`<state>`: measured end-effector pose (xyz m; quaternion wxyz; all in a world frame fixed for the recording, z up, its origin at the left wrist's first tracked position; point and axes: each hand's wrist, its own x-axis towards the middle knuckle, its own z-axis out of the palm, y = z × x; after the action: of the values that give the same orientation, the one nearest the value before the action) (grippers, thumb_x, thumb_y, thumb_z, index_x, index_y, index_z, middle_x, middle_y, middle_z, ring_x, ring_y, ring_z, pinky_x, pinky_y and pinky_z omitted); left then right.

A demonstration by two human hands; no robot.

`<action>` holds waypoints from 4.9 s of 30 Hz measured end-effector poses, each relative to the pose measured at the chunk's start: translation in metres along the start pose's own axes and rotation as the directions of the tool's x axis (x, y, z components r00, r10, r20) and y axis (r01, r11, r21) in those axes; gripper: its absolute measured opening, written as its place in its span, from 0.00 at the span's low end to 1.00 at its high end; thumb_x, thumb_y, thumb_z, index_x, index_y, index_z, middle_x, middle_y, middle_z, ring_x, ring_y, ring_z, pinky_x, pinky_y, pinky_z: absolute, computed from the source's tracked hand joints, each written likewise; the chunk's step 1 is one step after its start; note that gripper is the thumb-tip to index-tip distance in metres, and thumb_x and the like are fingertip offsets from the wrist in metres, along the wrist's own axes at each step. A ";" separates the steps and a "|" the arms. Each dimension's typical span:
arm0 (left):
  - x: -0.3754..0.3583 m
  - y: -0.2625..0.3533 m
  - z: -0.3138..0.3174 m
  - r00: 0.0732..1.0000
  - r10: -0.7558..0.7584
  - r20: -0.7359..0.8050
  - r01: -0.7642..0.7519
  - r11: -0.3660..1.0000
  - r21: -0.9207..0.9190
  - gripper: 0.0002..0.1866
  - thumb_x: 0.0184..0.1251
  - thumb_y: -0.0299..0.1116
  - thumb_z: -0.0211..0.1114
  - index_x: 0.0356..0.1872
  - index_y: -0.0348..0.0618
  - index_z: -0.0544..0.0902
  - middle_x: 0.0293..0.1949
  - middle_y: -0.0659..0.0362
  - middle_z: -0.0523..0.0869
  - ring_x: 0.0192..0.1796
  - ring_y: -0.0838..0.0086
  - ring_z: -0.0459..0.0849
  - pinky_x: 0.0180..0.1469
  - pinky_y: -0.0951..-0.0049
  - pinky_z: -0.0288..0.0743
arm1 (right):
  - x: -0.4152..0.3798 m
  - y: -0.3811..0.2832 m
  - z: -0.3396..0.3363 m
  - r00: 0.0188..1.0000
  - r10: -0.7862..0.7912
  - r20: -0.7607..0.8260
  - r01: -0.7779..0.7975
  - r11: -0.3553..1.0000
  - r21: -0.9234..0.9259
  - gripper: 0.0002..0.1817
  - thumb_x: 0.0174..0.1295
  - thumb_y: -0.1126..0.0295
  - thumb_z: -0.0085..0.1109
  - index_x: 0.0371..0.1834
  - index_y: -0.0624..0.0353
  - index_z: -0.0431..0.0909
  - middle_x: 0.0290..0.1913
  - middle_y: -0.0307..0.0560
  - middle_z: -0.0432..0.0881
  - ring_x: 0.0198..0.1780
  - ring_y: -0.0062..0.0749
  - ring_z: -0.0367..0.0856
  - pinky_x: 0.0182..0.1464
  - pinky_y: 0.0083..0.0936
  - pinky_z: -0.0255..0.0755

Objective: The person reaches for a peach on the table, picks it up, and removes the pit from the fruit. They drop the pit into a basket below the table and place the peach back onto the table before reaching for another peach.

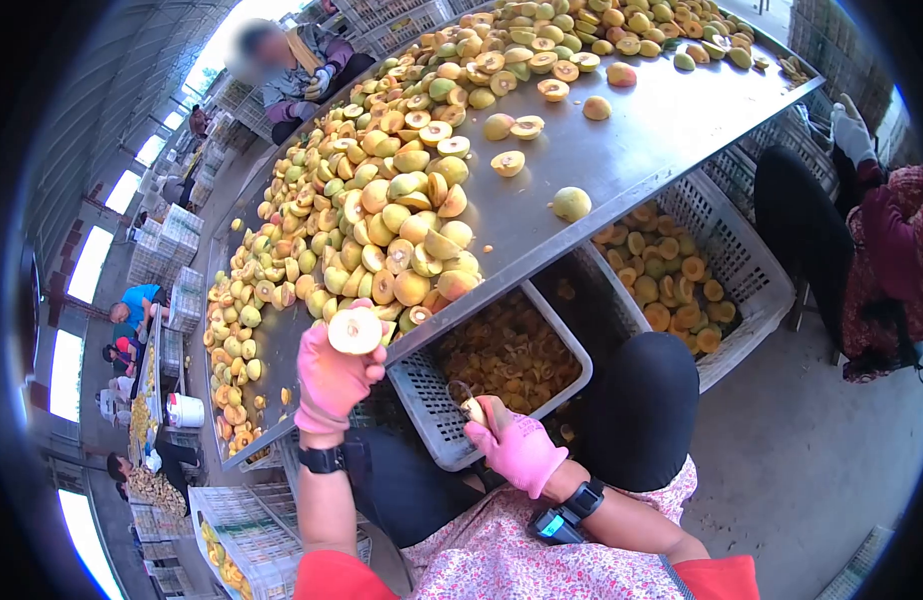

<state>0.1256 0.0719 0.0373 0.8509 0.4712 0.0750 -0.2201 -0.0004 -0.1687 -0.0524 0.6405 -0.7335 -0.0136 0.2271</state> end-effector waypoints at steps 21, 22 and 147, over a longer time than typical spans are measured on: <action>-0.068 -0.132 0.052 0.864 0.412 -0.291 -0.273 0.867 0.418 0.33 0.84 0.60 0.44 0.54 0.36 0.81 0.45 0.58 0.86 0.44 0.75 0.85 0.50 0.74 0.80 | -0.032 -0.040 0.013 0.952 -0.305 -0.017 0.270 0.866 -0.420 0.17 0.76 0.55 0.58 0.45 0.57 0.68 0.27 0.56 0.82 0.31 0.57 0.85 0.31 0.45 0.75; -0.068 -0.134 0.052 0.841 0.440 -0.315 -0.270 0.845 0.462 0.33 0.84 0.60 0.43 0.53 0.36 0.82 0.46 0.57 0.86 0.44 0.74 0.85 0.51 0.73 0.79 | -0.032 -0.039 0.013 0.953 -0.305 0.000 0.279 0.872 -0.403 0.17 0.76 0.54 0.56 0.45 0.57 0.68 0.26 0.56 0.81 0.30 0.57 0.85 0.30 0.46 0.75; -0.085 -0.143 0.062 0.844 0.534 -0.049 -0.366 0.641 0.675 0.38 0.79 0.66 0.40 0.42 0.34 0.79 0.26 0.53 0.84 0.29 0.72 0.82 0.37 0.72 0.75 | -0.047 -0.013 -0.002 0.696 -0.007 0.718 -0.561 0.619 0.550 0.21 0.81 0.45 0.45 0.39 0.50 0.72 0.21 0.28 0.64 0.14 0.10 0.55 0.14 0.14 0.47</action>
<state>-0.0189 -0.0194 -0.0101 0.6484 0.7595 -0.0215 0.0479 -0.0388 -0.1828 -0.0249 0.7835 -0.2712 -0.0225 0.5587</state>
